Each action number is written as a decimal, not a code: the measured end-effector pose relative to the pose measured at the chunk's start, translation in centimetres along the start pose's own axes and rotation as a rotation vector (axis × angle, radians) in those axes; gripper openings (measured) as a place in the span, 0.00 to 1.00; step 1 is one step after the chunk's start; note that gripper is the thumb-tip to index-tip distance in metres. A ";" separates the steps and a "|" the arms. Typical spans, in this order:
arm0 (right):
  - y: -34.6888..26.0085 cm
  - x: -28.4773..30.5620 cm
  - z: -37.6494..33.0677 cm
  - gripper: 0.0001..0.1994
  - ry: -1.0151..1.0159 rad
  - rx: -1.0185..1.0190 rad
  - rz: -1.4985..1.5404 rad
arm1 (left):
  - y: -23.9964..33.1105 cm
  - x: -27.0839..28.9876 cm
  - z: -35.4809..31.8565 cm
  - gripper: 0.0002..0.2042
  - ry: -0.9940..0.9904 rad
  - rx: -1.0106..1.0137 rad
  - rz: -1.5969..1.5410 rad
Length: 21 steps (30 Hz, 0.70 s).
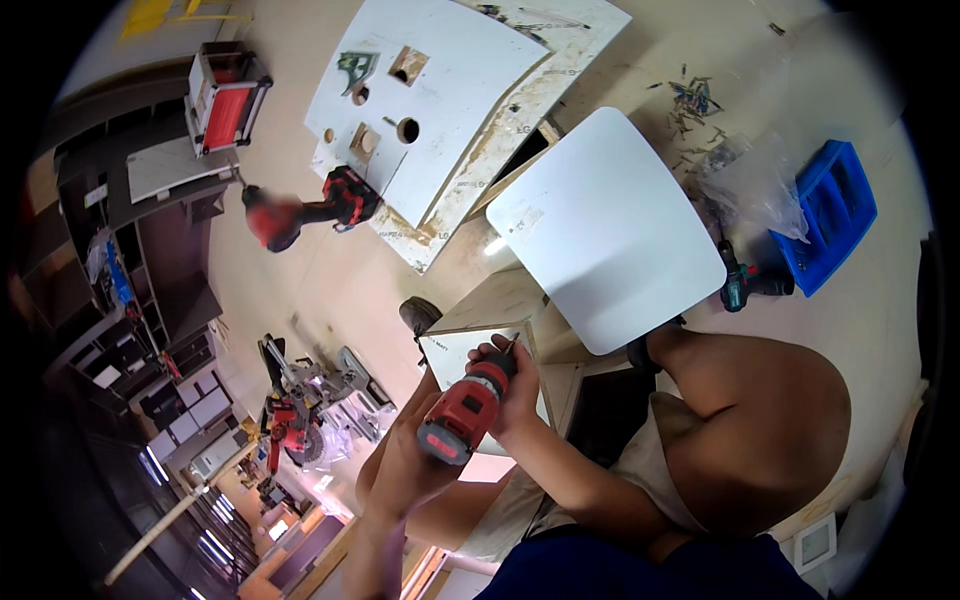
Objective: The person sits on the floor and uses a cordless drill to fasten screws into white cabinet panels. They align the panels, drill multiple screws, and reposition the pieces to continue assembly.
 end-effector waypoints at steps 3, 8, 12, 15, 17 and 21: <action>0.4 0.9 -1.2 0.21 -0.030 -0.020 -0.084 | 0.7 0.2 0.1 0.21 0.000 -0.047 -0.024; -3.4 4.8 -0.9 0.18 0.117 0.168 -0.239 | 0.7 0.0 -0.1 0.21 0.025 -0.093 0.040; -10.9 -6.6 -9.6 0.18 -0.309 0.240 -0.232 | -0.4 -0.1 -0.4 0.21 0.096 -0.104 0.105; -17.6 -16.6 -23.7 0.12 -0.748 0.622 -0.669 | -1.4 -0.4 -0.6 0.17 0.165 -0.163 0.099; -20.6 -20.8 -30.5 0.10 -0.909 0.880 -1.238 | -1.5 -0.6 -0.8 0.17 0.105 -0.051 0.060; -23.9 -23.9 -30.0 0.12 -0.852 1.124 -2.304 | -1.1 -0.2 -1.2 0.18 0.086 0.072 0.042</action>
Point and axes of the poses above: each hand's wrist, its own z-axis towards the middle knuckle, its own x-axis out of the back of the hand, y = z × x, the point moved 5 cm from there along z, towards the middle knuckle, and after that the axes turned 7 degrees about -z, right-handed, at the moved point
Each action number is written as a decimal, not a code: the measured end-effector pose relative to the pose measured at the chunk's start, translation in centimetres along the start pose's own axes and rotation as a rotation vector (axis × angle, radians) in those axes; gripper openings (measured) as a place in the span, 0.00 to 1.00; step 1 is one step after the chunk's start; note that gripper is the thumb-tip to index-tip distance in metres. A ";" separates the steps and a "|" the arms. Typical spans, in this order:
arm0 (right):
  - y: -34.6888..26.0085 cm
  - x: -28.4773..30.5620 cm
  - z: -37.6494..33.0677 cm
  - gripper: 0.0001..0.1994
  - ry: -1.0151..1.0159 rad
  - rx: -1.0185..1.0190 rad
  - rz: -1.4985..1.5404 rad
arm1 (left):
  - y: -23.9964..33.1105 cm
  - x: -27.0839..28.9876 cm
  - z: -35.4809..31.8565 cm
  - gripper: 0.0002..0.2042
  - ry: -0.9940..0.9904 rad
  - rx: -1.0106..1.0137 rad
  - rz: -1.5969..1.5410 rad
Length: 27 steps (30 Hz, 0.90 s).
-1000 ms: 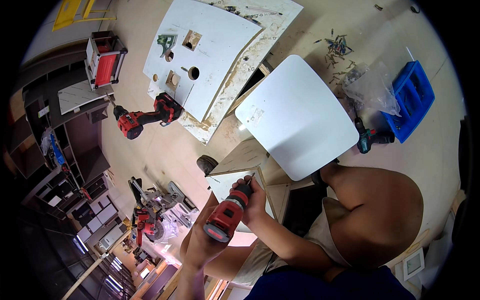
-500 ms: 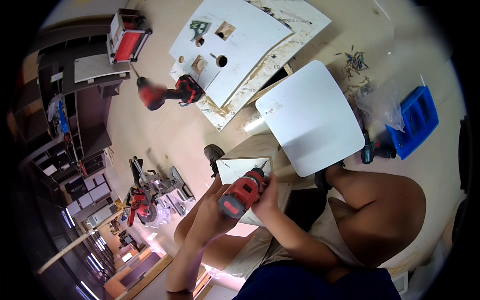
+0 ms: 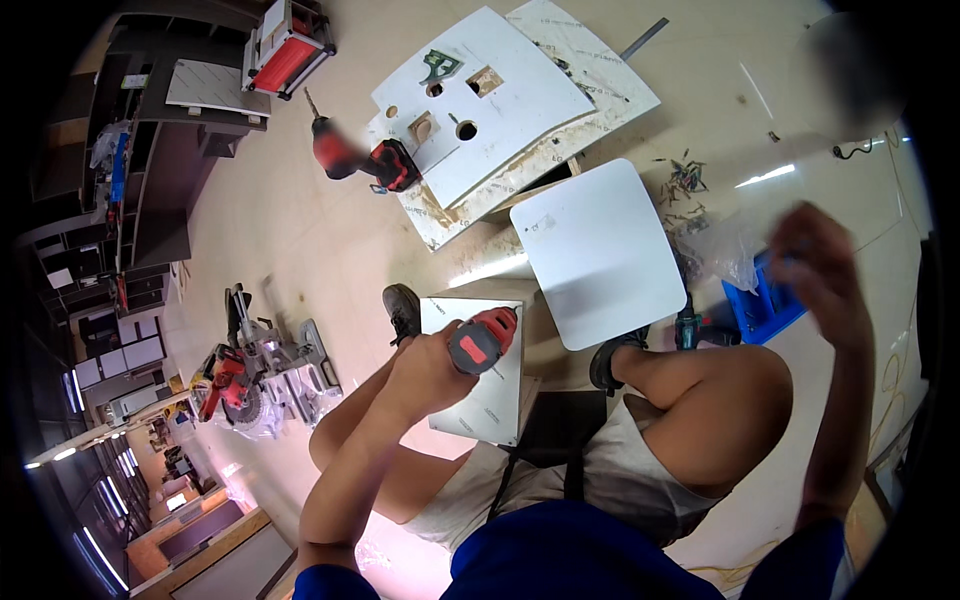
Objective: The person sits on the floor and uses a cordless drill to fasten screws into white cabinet panels. They align the panels, drill multiple screws, and reposition the pieces to continue assembly.
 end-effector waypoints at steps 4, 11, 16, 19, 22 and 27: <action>11.2 -9.6 1.7 0.24 -0.315 0.028 -0.214 | 0.8 0.4 1.0 0.11 -0.018 -0.010 -0.049; 20.4 -28.9 4.1 0.32 -0.354 0.418 -0.259 | 1.8 1.0 1.6 0.11 -0.051 -0.027 -0.010; 20.2 -35.3 5.5 0.26 -0.318 0.536 -0.440 | 1.4 0.6 1.2 0.20 -0.040 0.064 -0.106; 19.5 -36.7 6.6 0.19 -0.293 0.510 -0.432 | 2.0 0.5 1.2 0.22 -0.038 0.066 -0.165; 20.0 -37.3 6.4 0.16 -0.212 0.529 -0.439 | 3.5 0.5 2.0 0.34 -0.107 0.071 -0.039; 19.5 -37.3 6.5 0.12 -0.133 0.573 -0.499 | 2.2 -0.3 1.4 0.25 -0.105 0.052 -0.076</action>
Point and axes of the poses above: each hand's wrist, its own z-axis towards the middle knuckle, its own x-axis out of the back of the hand, y = z × x, the point moved 5 cm from there along z, towards the middle knuckle, and after that the axes turned 7 degrees about -z, right-handed, at the moved point
